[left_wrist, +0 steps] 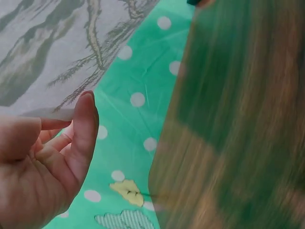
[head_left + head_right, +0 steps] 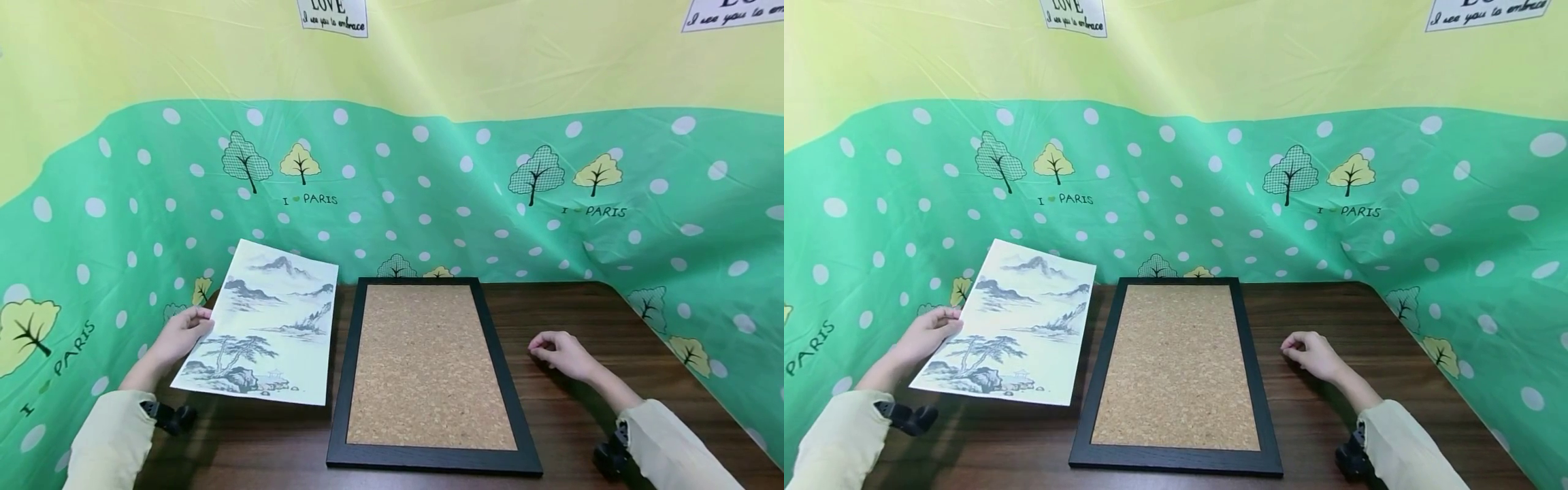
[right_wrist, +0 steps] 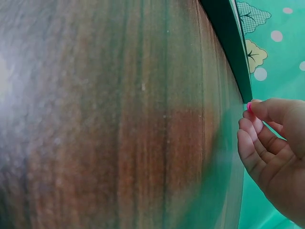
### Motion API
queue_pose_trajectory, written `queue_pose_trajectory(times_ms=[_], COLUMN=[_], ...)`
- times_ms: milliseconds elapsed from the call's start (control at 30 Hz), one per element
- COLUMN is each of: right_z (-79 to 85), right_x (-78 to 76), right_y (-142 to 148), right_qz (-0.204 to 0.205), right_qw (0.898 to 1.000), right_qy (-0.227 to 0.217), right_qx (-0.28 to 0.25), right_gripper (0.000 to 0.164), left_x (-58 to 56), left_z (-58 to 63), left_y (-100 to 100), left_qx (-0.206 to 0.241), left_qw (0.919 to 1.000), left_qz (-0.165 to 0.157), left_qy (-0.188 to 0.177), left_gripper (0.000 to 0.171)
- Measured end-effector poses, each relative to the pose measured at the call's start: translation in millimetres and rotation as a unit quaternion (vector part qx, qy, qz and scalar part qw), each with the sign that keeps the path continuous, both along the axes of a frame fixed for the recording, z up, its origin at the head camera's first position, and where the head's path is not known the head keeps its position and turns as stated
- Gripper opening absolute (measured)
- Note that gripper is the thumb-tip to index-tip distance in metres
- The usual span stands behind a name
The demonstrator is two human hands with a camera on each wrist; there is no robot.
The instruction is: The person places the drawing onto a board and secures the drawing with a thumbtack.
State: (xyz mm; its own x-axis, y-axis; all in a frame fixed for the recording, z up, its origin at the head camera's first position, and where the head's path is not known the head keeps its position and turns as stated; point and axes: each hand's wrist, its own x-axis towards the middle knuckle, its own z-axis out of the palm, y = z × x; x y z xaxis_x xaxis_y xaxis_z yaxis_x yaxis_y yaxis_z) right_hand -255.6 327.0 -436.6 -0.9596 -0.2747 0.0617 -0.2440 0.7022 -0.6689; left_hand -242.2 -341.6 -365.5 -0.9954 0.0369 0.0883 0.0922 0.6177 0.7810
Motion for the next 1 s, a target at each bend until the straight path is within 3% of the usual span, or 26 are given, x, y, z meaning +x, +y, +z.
queue_pose_trajectory(times_ms=[267, 433, 567, 733, 1000], right_z=[7.7, 13.2, 12.1, 8.7, 8.2], right_x=[-5.6, -7.7, -8.7, -9.1, -7.4], right_y=[-1.5, -4.3, -5.9, -7.7, -9.4], right_qz=[0.014, 0.015, 0.010, 0.007, 0.002], right_qw=[1.000, 1.000, 1.000, 1.000, 1.000], right_qy=[0.003, 0.007, 0.006, 0.007, 0.003], right_qx=[-0.011, -0.007, -0.004, -0.008, -0.009], right_gripper=[0.011, 0.011, 0.010, 0.011, 0.010], left_x=[-9.8, -17.4, -20.5, -22.1, -13.3], left_z=[0.1, -4.6, -6.3, -7.9, -26.9], left_y=[30.8, 62.1, 92.2, 132.9, 206.3], left_qx=[0.047, 0.065, 0.089, 0.138, 0.204], left_qw=[0.9988, 0.9978, 0.9959, 0.9903, 0.9784], left_qz=[0.009, -0.003, -0.012, -0.014, 0.035], left_qy=[-0.013, 0.012, 0.014, -0.013, -0.014], left_gripper=[0.029, 0.025, 0.023, 0.021, 0.015])
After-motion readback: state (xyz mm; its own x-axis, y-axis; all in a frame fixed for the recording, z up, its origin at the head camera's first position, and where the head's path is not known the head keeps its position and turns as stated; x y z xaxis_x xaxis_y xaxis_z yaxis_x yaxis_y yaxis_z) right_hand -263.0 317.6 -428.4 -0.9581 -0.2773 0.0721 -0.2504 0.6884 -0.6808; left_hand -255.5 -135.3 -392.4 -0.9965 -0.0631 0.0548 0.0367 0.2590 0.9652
